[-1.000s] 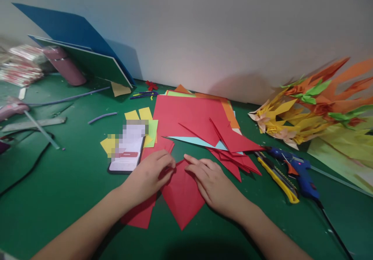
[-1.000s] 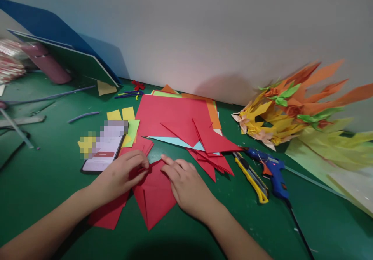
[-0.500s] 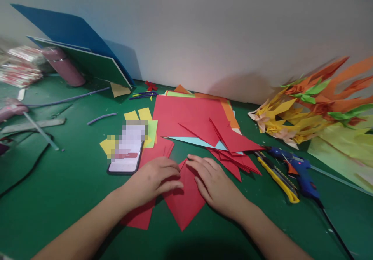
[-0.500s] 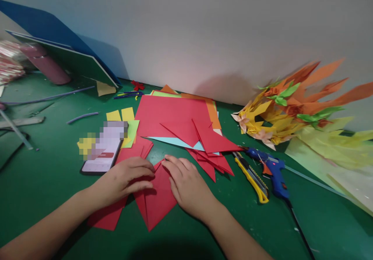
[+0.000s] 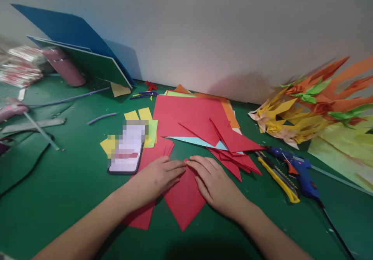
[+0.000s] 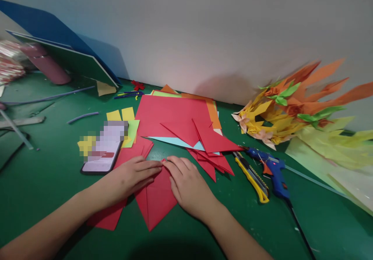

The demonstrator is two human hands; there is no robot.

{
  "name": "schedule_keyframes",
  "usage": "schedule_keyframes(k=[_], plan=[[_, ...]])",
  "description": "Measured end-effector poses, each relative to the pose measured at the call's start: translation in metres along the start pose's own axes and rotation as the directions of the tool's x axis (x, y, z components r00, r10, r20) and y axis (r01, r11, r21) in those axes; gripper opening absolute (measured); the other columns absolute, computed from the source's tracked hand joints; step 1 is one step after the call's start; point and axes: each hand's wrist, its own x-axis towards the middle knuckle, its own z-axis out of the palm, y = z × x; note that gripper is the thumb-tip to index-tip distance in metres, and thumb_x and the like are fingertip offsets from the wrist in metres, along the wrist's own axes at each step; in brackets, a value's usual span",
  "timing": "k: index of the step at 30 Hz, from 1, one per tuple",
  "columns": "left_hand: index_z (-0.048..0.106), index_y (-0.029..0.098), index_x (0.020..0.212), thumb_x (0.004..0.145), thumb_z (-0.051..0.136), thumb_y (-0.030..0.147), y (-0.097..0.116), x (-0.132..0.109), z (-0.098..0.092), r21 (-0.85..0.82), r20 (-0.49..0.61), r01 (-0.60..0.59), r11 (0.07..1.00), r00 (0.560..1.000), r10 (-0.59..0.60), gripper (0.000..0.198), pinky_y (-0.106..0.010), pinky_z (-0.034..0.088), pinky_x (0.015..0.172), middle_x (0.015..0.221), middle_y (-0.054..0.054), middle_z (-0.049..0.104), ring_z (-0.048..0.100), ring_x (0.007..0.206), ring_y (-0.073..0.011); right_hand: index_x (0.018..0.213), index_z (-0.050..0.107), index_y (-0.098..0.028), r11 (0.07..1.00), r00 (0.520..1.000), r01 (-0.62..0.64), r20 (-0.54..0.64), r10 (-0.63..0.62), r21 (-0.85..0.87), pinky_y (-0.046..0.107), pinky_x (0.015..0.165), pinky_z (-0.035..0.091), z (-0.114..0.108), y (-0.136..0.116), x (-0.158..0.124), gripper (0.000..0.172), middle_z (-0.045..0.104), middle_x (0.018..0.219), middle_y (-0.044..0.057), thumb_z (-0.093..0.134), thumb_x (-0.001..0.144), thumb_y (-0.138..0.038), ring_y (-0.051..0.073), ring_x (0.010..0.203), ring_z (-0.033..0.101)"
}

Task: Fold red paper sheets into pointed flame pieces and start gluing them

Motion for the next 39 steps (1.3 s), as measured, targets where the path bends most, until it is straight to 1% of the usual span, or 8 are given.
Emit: schedule_keyframes(k=[4, 8, 12, 18, 24, 30, 34, 39], plan=[[0.059, 0.012, 0.121, 0.101, 0.03, 0.015, -0.001, -0.001, 0.005, 0.101, 0.029, 0.02, 0.995, 0.999, -0.023, 0.035, -0.034, 0.046, 0.078, 0.122, -0.011, 0.065, 0.064, 0.094, -0.0206, 0.126, 0.054, -0.012, 1.0, 1.0, -0.007, -0.013, 0.007, 0.008, 0.048, 0.094, 0.05, 0.0, 0.0, -0.001, 0.038, 0.059, 0.125, 0.016, 0.034, 0.092, -0.011, 0.027, 0.112, 0.054], [0.057, 0.017, 0.126, 0.101, 0.036, 0.025, 0.001, -0.002, 0.007, 0.143, 0.05, 0.118, 0.983, 0.991, -0.126, 0.034, -0.036, 0.043, 0.076, 0.127, -0.007, 0.064, 0.061, 0.091, -0.0228, 0.122, 0.056, -0.012, 1.0, 1.0, -0.007, -0.006, 0.007, -0.005, 0.05, 0.093, 0.05, 0.0, 0.0, -0.001, 0.037, 0.059, 0.124, 0.016, 0.035, 0.092, -0.01, 0.028, 0.112, 0.054], [0.058, 0.02, 0.126, 0.1, 0.041, 0.026, 0.005, -0.002, 0.005, 0.149, 0.047, 0.195, 0.969, 0.978, -0.204, 0.032, -0.035, 0.04, 0.077, 0.125, -0.005, 0.065, 0.057, 0.095, -0.0239, 0.118, 0.059, -0.012, 1.0, 1.0, 0.015, -0.005, -0.015, -0.017, 0.05, 0.092, 0.051, 0.0, 0.0, -0.002, 0.035, 0.059, 0.123, 0.017, 0.036, 0.091, -0.01, 0.029, 0.113, 0.054], [0.056, 0.022, 0.128, 0.099, 0.041, 0.023, 0.008, 0.0, 0.005, 0.152, 0.048, 0.232, 0.961, 0.969, -0.242, 0.033, -0.033, 0.036, 0.077, 0.127, -0.005, 0.064, 0.056, 0.097, -0.0239, 0.116, 0.058, -0.011, 0.998, 1.0, 0.028, 0.007, -0.027, -0.048, 0.049, 0.091, 0.051, 0.0, 0.0, -0.002, 0.034, 0.059, 0.123, 0.017, 0.036, 0.091, -0.008, 0.029, 0.112, 0.054], [0.055, 0.021, 0.129, 0.099, 0.037, 0.021, 0.012, -0.002, 0.009, 0.178, 0.028, 0.266, 0.947, 0.961, -0.275, 0.034, -0.037, 0.036, 0.078, 0.132, -0.005, 0.06, 0.055, 0.102, -0.0265, 0.115, 0.059, -0.012, 0.997, 0.999, 0.039, -0.01, -0.04, -0.066, 0.05, 0.09, 0.051, 0.001, 0.0, -0.002, 0.033, 0.06, 0.122, 0.017, 0.035, 0.092, -0.009, 0.029, 0.112, 0.054], [0.05, 0.019, 0.134, 0.097, 0.043, 0.032, 0.009, -0.004, 0.01, 0.19, -0.021, 0.331, 0.924, 0.942, -0.334, 0.04, -0.043, 0.036, 0.087, 0.141, -0.008, 0.051, 0.049, 0.111, -0.0319, 0.114, 0.059, -0.012, 0.998, 0.999, 0.034, -0.018, -0.035, -0.058, 0.049, 0.09, 0.051, 0.0, -0.001, -0.002, 0.033, 0.061, 0.121, 0.017, 0.035, 0.092, -0.01, 0.029, 0.11, 0.055], [0.059, 0.017, 0.117, 0.092, 0.052, 0.032, 0.007, -0.002, 0.006, 0.141, -0.063, 0.376, 0.916, 0.927, -0.371, 0.03, -0.043, 0.038, 0.085, 0.126, -0.013, 0.058, 0.05, 0.106, -0.0314, 0.119, 0.057, -0.014, 1.0, 0.998, -0.023, -0.054, 0.022, -0.02, 0.049, 0.093, 0.049, 0.0, -0.001, -0.001, 0.034, 0.06, 0.122, 0.015, 0.036, 0.092, -0.012, 0.028, 0.111, 0.054], [0.058, 0.018, 0.093, 0.085, 0.061, 0.028, 0.008, -0.001, 0.005, 0.042, -0.07, 0.423, 0.905, 0.905, -0.419, 0.013, -0.039, 0.04, 0.076, 0.1, -0.008, 0.061, 0.051, 0.093, -0.0268, 0.121, 0.058, -0.013, 0.993, 0.988, -0.118, -0.106, 0.115, -0.013, 0.051, 0.089, 0.048, 0.0, 0.0, -0.002, 0.035, 0.061, 0.113, 0.016, 0.041, 0.09, -0.019, 0.03, 0.104, 0.055]])
